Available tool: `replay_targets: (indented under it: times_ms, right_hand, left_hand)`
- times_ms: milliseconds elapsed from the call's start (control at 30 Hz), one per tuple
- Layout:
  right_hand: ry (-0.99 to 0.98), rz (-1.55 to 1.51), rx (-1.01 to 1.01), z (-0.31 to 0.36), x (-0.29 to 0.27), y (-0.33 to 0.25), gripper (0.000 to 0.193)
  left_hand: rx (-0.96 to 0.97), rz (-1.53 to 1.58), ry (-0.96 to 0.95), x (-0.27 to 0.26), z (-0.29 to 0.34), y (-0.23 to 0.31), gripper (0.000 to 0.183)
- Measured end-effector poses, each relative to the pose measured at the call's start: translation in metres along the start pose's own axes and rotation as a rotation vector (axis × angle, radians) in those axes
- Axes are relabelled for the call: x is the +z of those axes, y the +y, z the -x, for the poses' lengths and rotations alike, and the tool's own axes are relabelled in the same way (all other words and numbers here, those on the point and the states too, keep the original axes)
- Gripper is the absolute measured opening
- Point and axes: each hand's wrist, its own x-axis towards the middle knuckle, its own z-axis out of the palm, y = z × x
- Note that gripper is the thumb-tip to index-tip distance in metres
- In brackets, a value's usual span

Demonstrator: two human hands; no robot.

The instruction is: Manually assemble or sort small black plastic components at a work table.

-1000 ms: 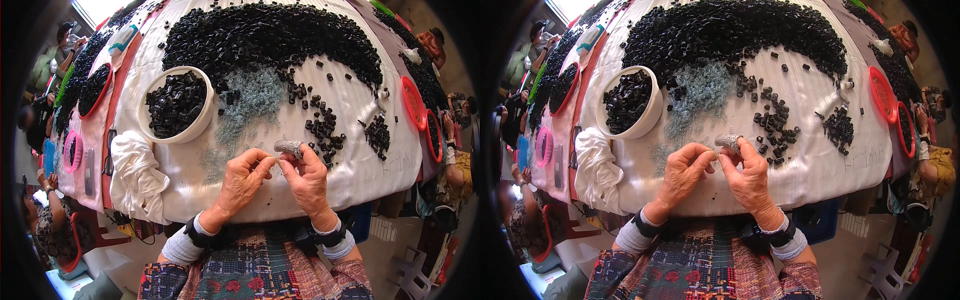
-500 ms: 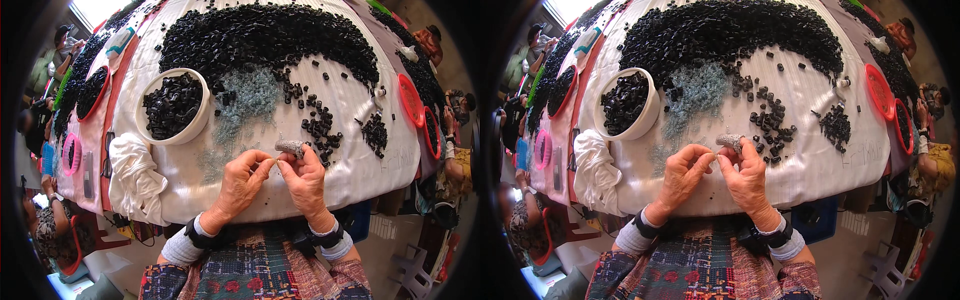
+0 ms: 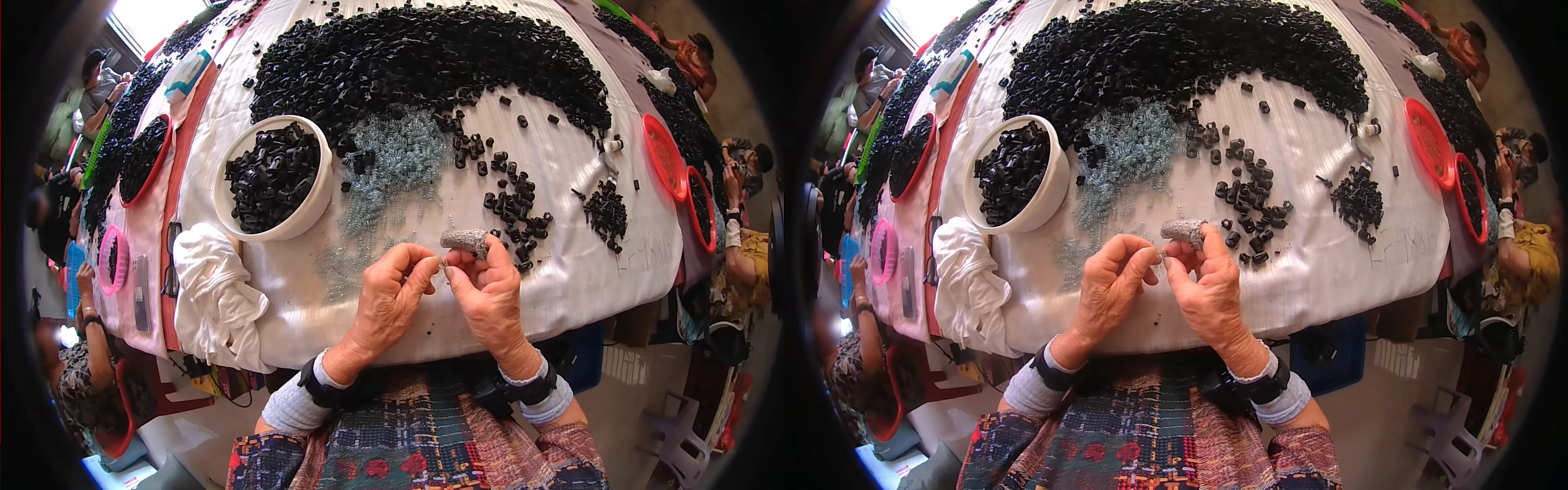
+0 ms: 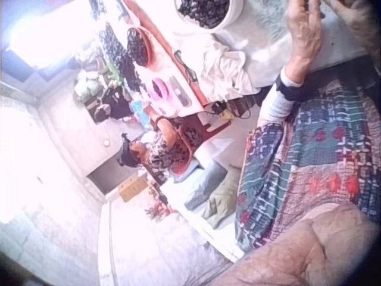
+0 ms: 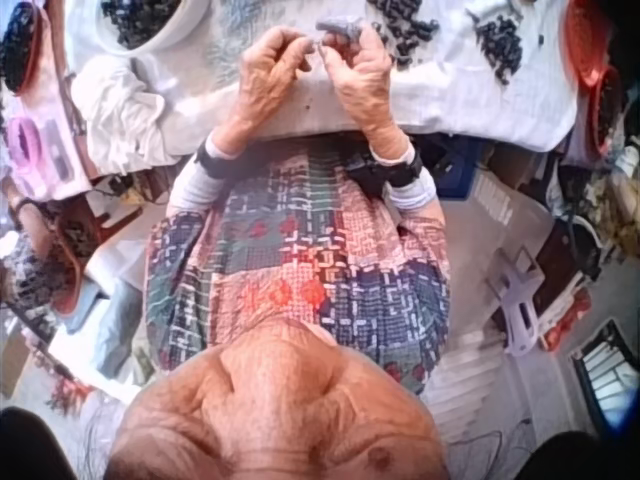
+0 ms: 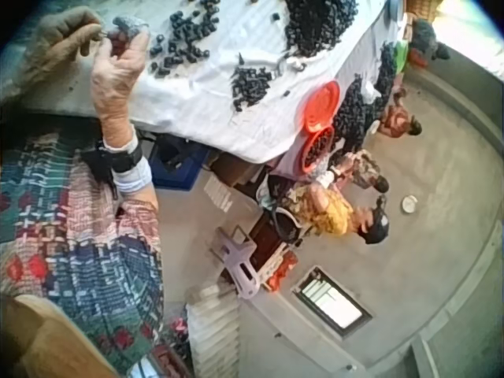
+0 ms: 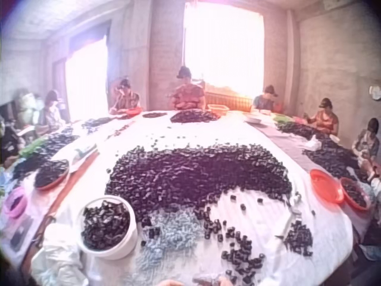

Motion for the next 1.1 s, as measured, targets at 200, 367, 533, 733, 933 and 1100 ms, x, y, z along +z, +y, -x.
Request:
replay_targets:
  times_ms: [200, 367, 533, 733, 933, 1100]
  right_hand:
    - [0.05, 0.199, -0.139, 0.001, -0.001, 0.004, 0.025]
    - [0.106, 0.693, -0.583, -0.004, 0.0, 0.014, 0.031]
    - [0.234, 0.774, -0.63, 0.0, -0.025, 0.012, 0.022]
    - [0.361, 0.988, -0.503, 0.009, -0.082, 0.021, 0.035]
    - [0.274, 1.082, -0.479, 0.01, -0.08, 0.022, 0.04]
    - [0.32, 0.995, -0.53, 0.016, -0.073, 0.027, 0.038]
  left_hand:
    - [-0.013, 0.056, 0.017, 0.0, -0.002, -0.004, 0.019]
    - [-0.018, -0.006, 0.028, -0.006, -0.013, -0.002, 0.019]
    - [-0.147, 0.052, -0.012, -0.009, -0.021, 0.003, 0.015]
    - [-0.133, 0.084, -0.019, -0.01, -0.019, 0.008, 0.017]
    - [-0.174, 0.101, -0.11, -0.015, -0.006, 0.014, 0.02]
    - [-0.258, 0.151, -0.245, -0.02, 0.007, 0.011, 0.02]
